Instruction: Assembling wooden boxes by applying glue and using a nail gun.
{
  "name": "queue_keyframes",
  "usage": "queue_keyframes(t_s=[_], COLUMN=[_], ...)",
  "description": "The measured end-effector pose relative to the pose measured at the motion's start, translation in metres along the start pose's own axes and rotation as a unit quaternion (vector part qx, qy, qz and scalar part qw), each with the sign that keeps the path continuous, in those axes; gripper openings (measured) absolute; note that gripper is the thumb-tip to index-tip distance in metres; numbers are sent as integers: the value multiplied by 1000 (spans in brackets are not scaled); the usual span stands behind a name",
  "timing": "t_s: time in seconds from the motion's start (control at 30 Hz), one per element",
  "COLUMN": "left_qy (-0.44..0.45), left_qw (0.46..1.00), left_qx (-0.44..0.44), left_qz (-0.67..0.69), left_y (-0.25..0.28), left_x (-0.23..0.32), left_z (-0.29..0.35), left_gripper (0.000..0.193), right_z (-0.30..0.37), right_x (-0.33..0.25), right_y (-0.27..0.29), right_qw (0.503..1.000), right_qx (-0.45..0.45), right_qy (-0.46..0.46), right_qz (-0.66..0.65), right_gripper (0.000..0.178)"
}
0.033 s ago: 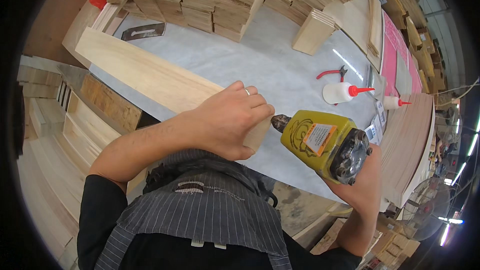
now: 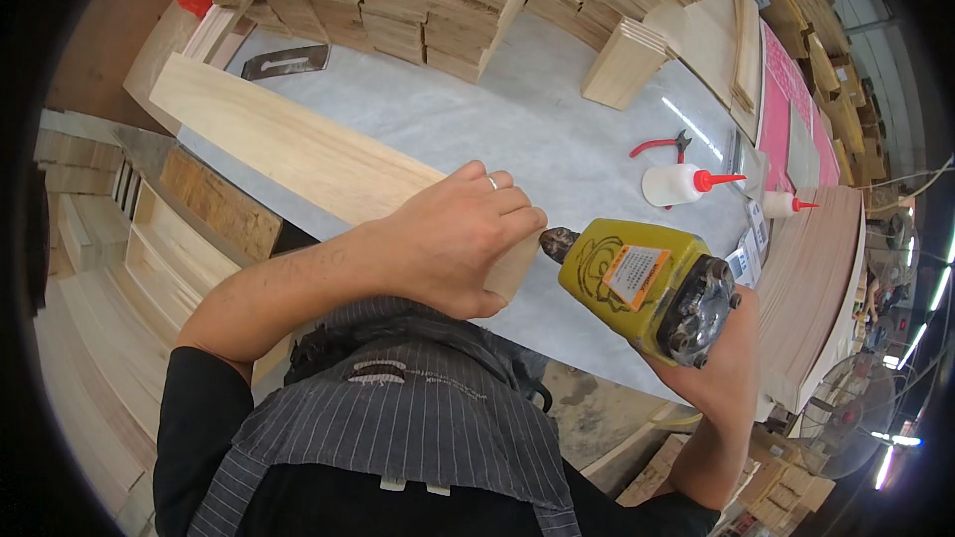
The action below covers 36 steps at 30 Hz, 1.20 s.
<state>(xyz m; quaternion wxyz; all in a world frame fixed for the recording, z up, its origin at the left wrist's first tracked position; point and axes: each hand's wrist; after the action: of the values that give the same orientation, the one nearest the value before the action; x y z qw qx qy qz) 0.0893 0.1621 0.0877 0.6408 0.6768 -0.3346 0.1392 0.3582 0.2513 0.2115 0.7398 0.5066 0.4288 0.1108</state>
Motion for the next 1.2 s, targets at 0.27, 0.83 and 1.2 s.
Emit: queue_keyframes(t_s=[0.27, 0.83, 1.2], left_qy=[3, 2, -3], left_qw=[1000, 1000, 999], left_qx=[-10, -13, -34], left_qz=[-13, -21, -32], left_y=[1, 2, 1], left_x=[2, 2, 3], left_z=[0, -1, -1], left_gripper=[52, 46, 48], right_z=[-1, 38, 30], right_x=[-4, -18, -40], right_y=[-5, 14, 11], right_qw=[994, 998, 994], right_qx=[67, -50, -91], right_qy=[-40, -31, -32], right_qz=[-70, 17, 60], right_gripper=[47, 67, 76])
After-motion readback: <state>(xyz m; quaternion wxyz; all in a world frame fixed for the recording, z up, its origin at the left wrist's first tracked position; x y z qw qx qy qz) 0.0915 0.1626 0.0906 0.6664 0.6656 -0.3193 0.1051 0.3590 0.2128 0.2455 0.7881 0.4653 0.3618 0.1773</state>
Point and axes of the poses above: each hand's wrist, its own z-axis away from the middle knuckle, its own y-axis out of the back of the hand, x = y × z, and after that the axes turned 6 degrees about y, right-handed
